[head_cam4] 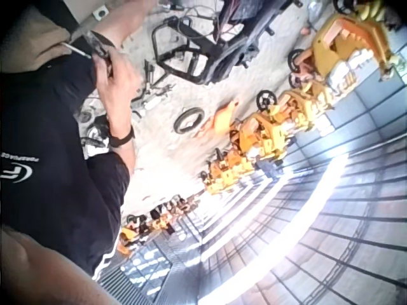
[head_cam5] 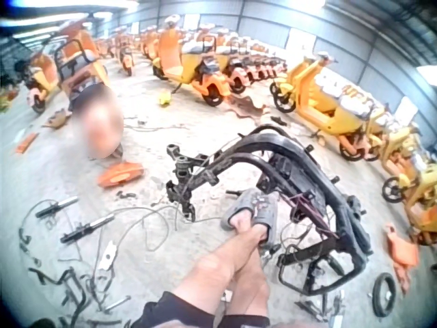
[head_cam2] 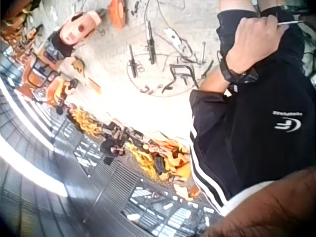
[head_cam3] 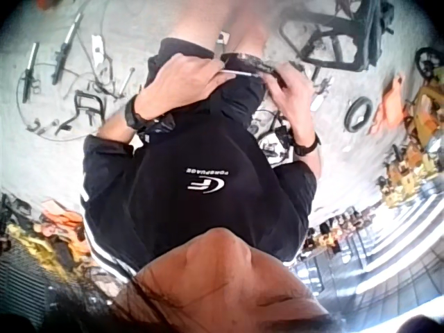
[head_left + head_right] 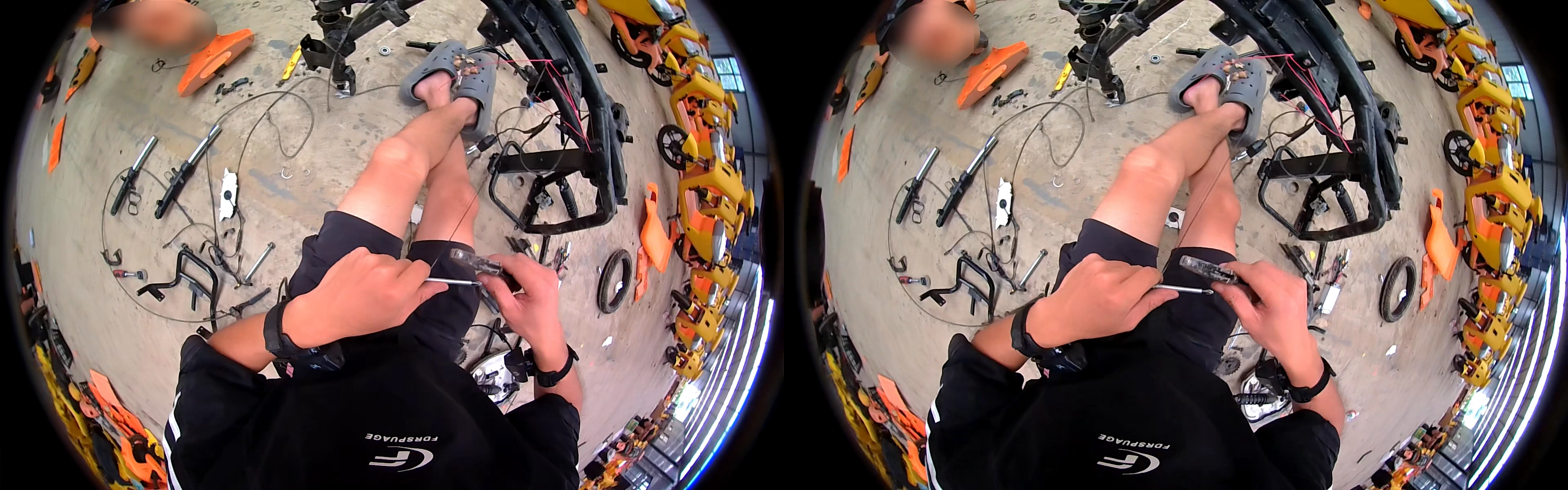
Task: The person sits on the floor of a workshop and assembles a scooter frame. They use a screwdriver to tighten screws on a small component and manipulate wires and parts of the frame.
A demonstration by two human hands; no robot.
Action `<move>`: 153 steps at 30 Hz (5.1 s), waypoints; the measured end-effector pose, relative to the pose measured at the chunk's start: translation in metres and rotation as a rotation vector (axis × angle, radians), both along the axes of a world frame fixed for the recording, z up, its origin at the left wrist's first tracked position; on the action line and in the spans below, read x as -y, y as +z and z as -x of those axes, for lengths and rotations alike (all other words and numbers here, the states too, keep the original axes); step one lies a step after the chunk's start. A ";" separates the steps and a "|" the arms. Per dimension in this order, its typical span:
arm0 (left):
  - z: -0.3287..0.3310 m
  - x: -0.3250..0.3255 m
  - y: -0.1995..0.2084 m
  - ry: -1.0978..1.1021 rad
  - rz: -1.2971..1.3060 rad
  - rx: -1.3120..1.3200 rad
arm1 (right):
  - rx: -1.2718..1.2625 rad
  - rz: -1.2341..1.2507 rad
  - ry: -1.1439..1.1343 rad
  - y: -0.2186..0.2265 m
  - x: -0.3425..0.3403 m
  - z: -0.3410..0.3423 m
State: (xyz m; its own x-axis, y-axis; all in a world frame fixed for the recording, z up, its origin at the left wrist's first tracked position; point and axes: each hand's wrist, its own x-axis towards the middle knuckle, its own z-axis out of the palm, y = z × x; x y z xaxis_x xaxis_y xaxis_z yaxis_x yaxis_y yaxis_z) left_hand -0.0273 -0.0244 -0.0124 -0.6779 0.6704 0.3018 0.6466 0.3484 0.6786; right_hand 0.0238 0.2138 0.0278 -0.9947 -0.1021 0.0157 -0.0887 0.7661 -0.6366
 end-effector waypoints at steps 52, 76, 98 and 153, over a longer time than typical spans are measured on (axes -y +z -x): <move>-0.003 0.010 0.009 -0.015 0.004 -0.114 | -0.099 -0.069 0.130 -0.001 0.017 -0.012; -0.004 0.007 0.010 -0.016 -0.021 -0.090 | -0.108 -0.075 0.014 -0.006 0.022 -0.014; -0.005 0.007 0.012 -0.011 -0.030 -0.070 | -0.109 0.020 -0.009 -0.007 0.024 -0.017; 0.004 0.010 0.024 -0.104 -0.082 -0.033 | -0.306 -0.037 0.103 -0.011 0.017 -0.018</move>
State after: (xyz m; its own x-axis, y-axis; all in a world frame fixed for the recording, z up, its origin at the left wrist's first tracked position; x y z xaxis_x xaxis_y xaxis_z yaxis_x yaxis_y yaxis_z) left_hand -0.0312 -0.0340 0.0112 -0.5952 0.7086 0.3789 0.6985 0.2232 0.6799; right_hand 0.0419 0.1965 0.0170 -0.9288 -0.2079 0.3068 -0.3497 0.7655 -0.5401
